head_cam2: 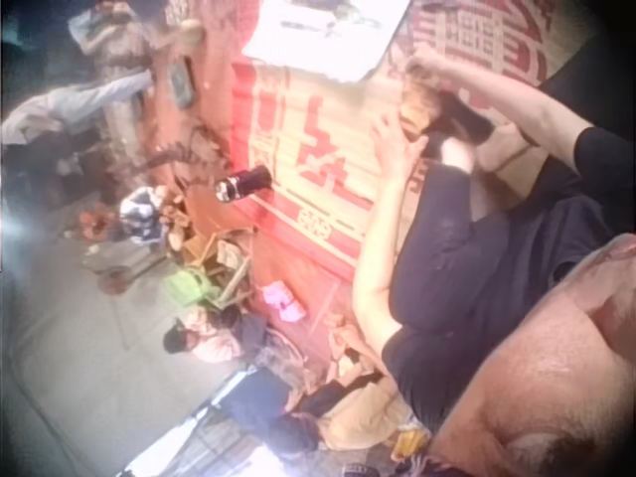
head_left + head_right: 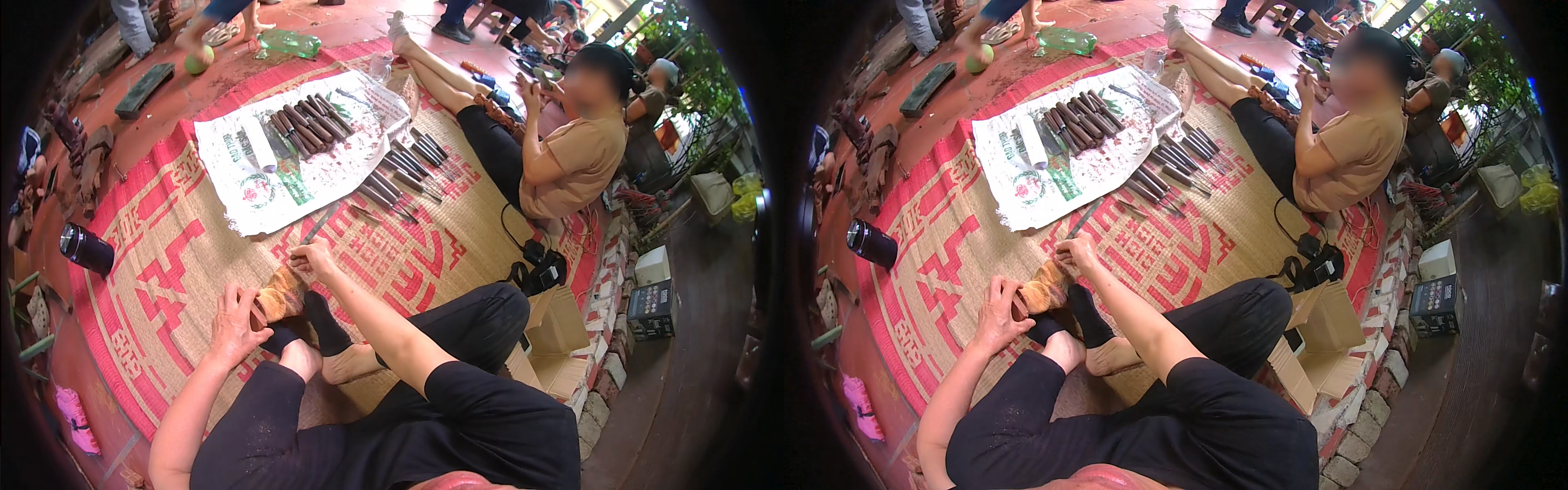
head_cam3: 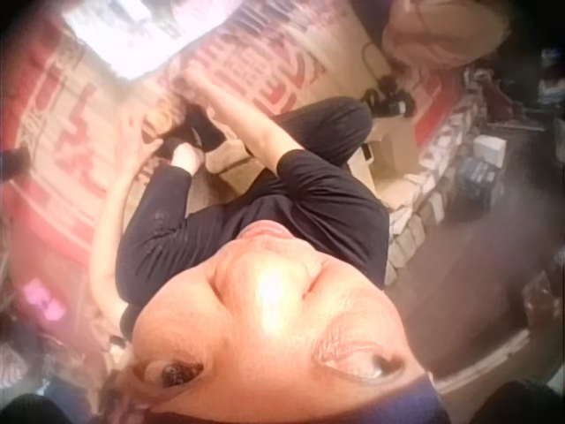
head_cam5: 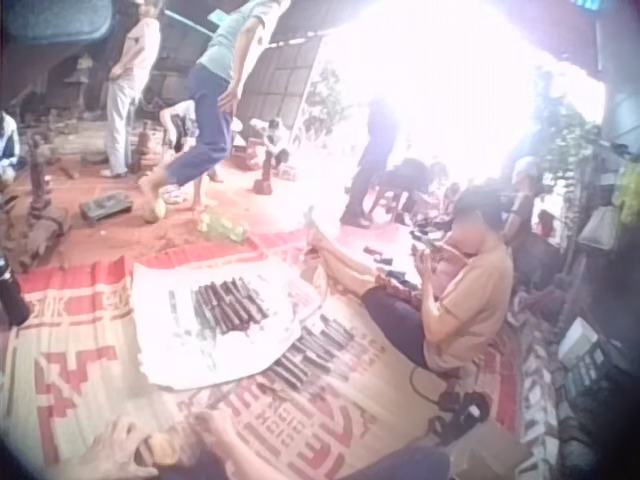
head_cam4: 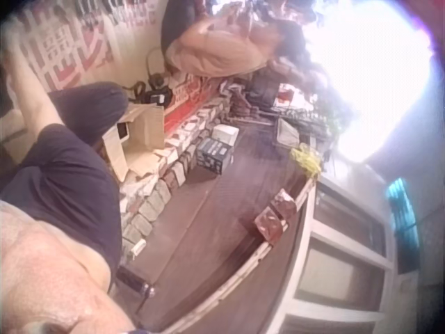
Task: The person sits on a mat and carves a small wooden block using a knife. They hold the wood in their left hand and use the knife in their right hand to shape the block, occasionally pausing to inspect the work or adjust their grip.
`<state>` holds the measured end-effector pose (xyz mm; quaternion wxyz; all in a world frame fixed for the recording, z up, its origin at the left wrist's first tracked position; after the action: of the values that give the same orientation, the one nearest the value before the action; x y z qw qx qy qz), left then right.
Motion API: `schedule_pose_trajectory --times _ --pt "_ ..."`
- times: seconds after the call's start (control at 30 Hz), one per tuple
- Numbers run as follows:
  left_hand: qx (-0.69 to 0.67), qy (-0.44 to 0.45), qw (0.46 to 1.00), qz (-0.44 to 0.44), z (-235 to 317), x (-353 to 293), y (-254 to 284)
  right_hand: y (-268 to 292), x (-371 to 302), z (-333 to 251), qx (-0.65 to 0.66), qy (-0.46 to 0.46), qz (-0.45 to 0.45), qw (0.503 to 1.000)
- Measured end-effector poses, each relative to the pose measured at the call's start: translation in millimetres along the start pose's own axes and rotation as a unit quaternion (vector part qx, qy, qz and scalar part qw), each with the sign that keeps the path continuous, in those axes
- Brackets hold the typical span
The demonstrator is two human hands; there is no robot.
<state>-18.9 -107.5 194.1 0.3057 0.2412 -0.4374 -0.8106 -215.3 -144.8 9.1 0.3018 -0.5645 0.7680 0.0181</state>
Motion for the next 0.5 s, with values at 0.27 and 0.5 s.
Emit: schedule_pose_trajectory --times 0.27,0.5 --pt "0.002 0.01 1.0 -0.006 -1.9 2.4 -2.7 -17.0 5.5 9.8 -0.104 -0.031 -0.036 0.993" --pt "0.003 0.002 1.0 0.0 -2.6 2.0 -2.9 -13.7 3.6 6.8 -0.071 -0.049 -0.031 0.996"
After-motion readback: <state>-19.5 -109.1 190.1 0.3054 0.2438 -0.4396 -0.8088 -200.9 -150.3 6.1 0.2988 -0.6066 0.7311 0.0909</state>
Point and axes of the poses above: each hand's wrist, its own x-axis towards the middle knuckle, its own y-axis out of the back of the hand, z = x × y, the point moved 9 cm from there along x, towards the middle knuckle, and after that the axes turned 5 degrees about -z, right-handed, at the moved point
